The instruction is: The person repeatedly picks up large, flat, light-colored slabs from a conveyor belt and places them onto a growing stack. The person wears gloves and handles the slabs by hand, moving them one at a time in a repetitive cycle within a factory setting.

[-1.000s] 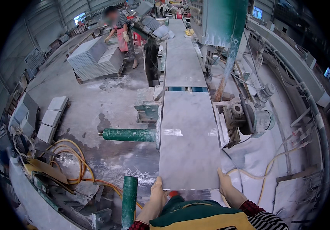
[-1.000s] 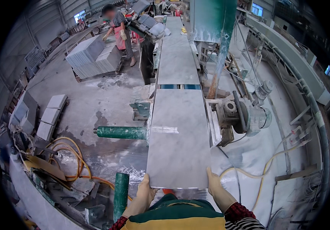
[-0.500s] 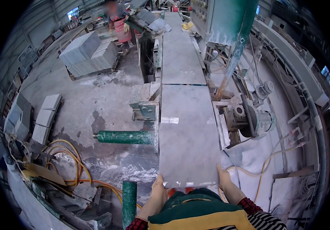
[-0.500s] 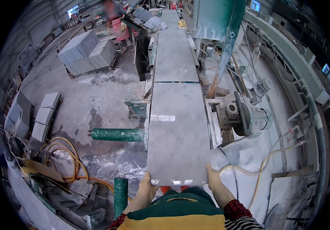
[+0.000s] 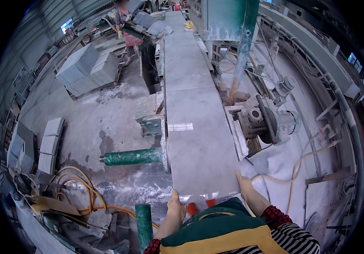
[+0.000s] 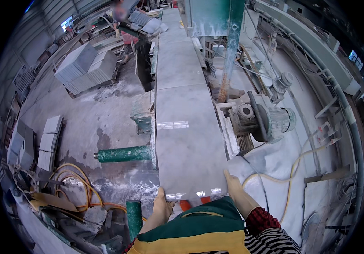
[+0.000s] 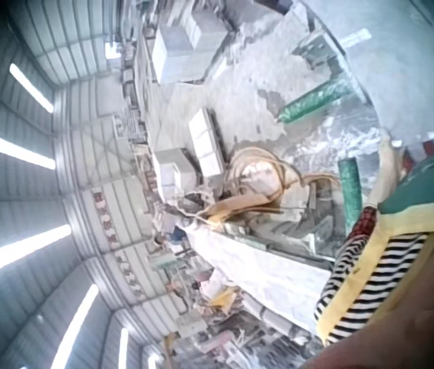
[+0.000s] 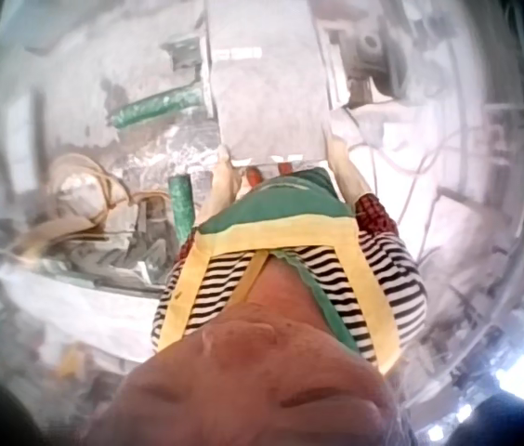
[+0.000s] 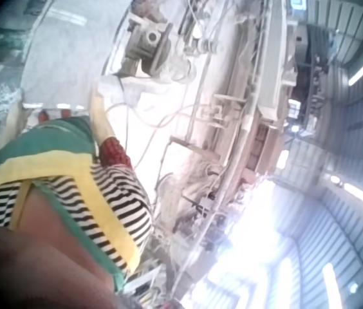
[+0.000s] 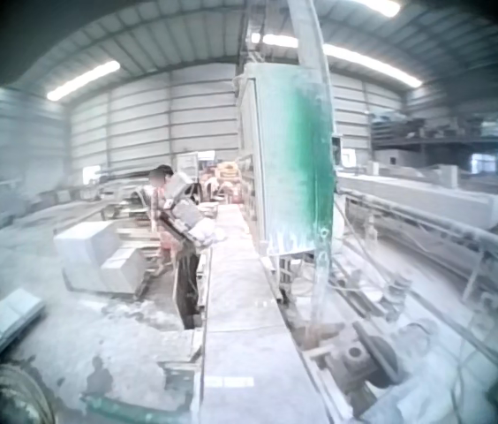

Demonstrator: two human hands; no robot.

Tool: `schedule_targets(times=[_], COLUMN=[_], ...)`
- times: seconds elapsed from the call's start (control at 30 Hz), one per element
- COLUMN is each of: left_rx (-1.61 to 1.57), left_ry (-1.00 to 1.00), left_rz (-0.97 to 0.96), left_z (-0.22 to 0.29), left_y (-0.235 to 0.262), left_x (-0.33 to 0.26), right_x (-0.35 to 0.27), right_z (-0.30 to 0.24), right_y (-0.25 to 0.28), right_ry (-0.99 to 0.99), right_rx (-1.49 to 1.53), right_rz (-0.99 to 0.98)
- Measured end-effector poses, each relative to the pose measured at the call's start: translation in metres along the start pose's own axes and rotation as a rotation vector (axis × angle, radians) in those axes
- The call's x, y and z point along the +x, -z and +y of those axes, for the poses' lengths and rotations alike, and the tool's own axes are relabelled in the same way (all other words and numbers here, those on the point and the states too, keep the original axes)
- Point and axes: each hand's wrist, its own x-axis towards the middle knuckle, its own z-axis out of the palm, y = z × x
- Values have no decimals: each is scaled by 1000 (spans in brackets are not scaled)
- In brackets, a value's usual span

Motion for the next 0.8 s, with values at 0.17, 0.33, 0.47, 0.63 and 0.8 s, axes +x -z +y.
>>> schedule_targets(times=[0.17,0.33,0.47,0.63,0.8], left_rx=[19,36,84,46,58], left_ry=[-12,-8,15,5,53], left_rz=[16,5,29,76,95], left_z=[-2,4,3,2,-3], left_y=[-2,0,5,-9,-3], left_x=[8,16,26,25,37], right_x=[30,53,55,48,66], right_z=[19,38,35,15,34], right_y=[9,8,3,1,10], right_ry=[21,32,22,-26,230], right_rx=[-95,-112,-131,-89,-399], right_rz=[31,79,91,99,7])
